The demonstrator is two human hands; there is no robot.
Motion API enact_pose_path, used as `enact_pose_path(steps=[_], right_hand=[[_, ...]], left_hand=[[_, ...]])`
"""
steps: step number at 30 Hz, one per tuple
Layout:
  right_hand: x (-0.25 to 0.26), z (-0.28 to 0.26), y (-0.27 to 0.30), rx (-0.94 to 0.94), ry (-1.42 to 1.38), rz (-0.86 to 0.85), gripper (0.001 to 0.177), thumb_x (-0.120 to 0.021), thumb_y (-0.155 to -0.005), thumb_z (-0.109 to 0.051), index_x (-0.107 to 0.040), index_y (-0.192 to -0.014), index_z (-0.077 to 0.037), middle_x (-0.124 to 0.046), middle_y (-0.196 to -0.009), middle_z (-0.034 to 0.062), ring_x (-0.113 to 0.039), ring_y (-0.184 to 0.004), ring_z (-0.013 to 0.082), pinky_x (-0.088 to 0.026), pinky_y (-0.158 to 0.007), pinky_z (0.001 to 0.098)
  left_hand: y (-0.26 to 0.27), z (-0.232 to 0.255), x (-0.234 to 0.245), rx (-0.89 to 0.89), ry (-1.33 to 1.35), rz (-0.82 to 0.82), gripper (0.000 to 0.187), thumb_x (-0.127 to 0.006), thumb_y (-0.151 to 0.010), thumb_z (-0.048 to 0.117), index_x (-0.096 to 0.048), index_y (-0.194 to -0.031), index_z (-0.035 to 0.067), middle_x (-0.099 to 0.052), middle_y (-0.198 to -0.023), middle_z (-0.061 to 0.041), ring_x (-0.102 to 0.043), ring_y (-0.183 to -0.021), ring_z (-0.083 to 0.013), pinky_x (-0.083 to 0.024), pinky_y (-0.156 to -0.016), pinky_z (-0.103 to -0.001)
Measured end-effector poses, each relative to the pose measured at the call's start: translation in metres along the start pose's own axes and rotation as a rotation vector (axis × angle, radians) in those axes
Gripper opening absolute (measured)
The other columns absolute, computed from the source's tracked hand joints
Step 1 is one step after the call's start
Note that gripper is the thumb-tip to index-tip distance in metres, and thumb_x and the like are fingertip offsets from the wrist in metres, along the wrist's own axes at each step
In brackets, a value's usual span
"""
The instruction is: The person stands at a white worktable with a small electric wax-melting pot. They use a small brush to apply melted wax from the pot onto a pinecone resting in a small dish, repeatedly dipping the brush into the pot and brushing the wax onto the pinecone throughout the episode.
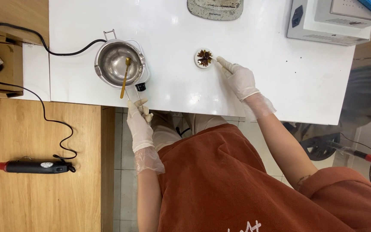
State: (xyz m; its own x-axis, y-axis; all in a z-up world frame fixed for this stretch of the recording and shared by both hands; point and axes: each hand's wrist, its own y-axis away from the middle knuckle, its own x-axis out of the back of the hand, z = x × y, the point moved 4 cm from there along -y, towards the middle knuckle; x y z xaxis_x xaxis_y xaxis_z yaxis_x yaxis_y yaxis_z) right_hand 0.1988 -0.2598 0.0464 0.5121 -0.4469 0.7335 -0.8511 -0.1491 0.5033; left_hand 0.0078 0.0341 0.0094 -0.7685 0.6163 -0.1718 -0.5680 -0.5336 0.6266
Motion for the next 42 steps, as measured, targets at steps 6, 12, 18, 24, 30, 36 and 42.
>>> enact_pose_path(steps=[6,12,18,24,30,36,42], right_hand=[[0.002,0.001,-0.008,0.289,-0.102,0.172,0.036,-0.058,-0.108,-0.032,-0.065,-0.143,-0.03,-0.072,-0.108,0.0092,-0.067,-0.09,0.0096,-0.053,-0.087,0.0318],[0.028,-0.061,0.032,-0.094,-0.493,-0.176,0.04,-0.053,-0.103,-0.035,-0.064,-0.141,-0.028,-0.05,-0.058,-0.0045,-0.036,-0.052,0.008,-0.037,-0.054,0.0265],[0.01,-0.085,0.043,0.121,-0.822,-0.376,0.043,-0.054,-0.105,-0.033,-0.063,-0.142,-0.012,-0.041,-0.055,-0.006,-0.042,-0.053,0.008,-0.051,-0.065,0.0251],[-0.014,-0.127,0.056,0.096,-0.695,-0.439,0.043,-0.056,-0.102,-0.033,-0.066,-0.14,-0.014,-0.042,-0.054,-0.0051,-0.039,-0.051,0.0098,-0.049,-0.062,0.0268],[-0.067,-0.153,0.057,0.263,-0.282,-0.26,0.042,-0.061,-0.102,-0.029,-0.064,-0.144,-0.031,-0.057,-0.066,-0.0021,-0.051,-0.059,0.0081,-0.05,-0.062,0.0269],[-0.092,-0.177,0.063,0.702,0.311,0.264,0.048,-0.058,-0.103,-0.019,-0.054,-0.15,-0.027,-0.069,-0.077,0.0146,-0.064,-0.059,0.0292,-0.053,-0.059,0.0428],[-0.112,-0.166,0.063,0.796,0.846,0.479,0.08,-0.06,-0.086,-0.001,-0.039,-0.161,-0.02,-0.06,-0.066,0.0002,-0.058,-0.053,0.0172,-0.049,-0.058,0.0362]], left_hand=[[-0.007,-0.006,0.002,0.004,0.03,0.001,0.055,-0.036,-0.111,0.044,-0.068,-0.104,0.0,-0.047,-0.063,0.003,-0.036,-0.051,-0.0066,-0.037,-0.05,-0.022],[-0.008,-0.008,0.0,-0.001,0.03,-0.002,0.054,-0.036,-0.111,0.043,-0.069,-0.104,0.001,-0.048,-0.064,0.003,-0.038,-0.051,-0.0067,-0.038,-0.05,-0.021],[-0.01,-0.011,-0.002,-0.006,0.048,0.006,0.053,-0.037,-0.111,0.043,-0.07,-0.102,0.002,-0.048,-0.064,0.004,-0.039,-0.053,-0.006,-0.038,-0.05,-0.02],[-0.019,-0.024,-0.005,0.001,0.134,-0.009,0.054,-0.038,-0.11,0.043,-0.07,-0.101,0.001,-0.048,-0.063,0.004,-0.038,-0.052,-0.0056,-0.033,-0.047,-0.02],[-0.033,-0.044,-0.007,0.02,0.201,-0.06,0.052,-0.041,-0.109,0.044,-0.069,-0.101,0.001,-0.049,-0.064,0.004,-0.039,-0.052,-0.0057,-0.032,-0.046,-0.021],[-0.04,-0.051,-0.013,0.031,0.295,-0.098,0.053,-0.041,-0.109,0.045,-0.068,-0.099,0.001,-0.05,-0.062,0.002,-0.04,-0.051,-0.0072,-0.032,-0.046,-0.022],[-0.047,-0.056,-0.015,0.013,0.309,-0.1,0.052,-0.042,-0.109,0.045,-0.068,-0.099,0.001,-0.05,-0.063,0.003,-0.04,-0.052,-0.0074,-0.031,-0.047,-0.023]])
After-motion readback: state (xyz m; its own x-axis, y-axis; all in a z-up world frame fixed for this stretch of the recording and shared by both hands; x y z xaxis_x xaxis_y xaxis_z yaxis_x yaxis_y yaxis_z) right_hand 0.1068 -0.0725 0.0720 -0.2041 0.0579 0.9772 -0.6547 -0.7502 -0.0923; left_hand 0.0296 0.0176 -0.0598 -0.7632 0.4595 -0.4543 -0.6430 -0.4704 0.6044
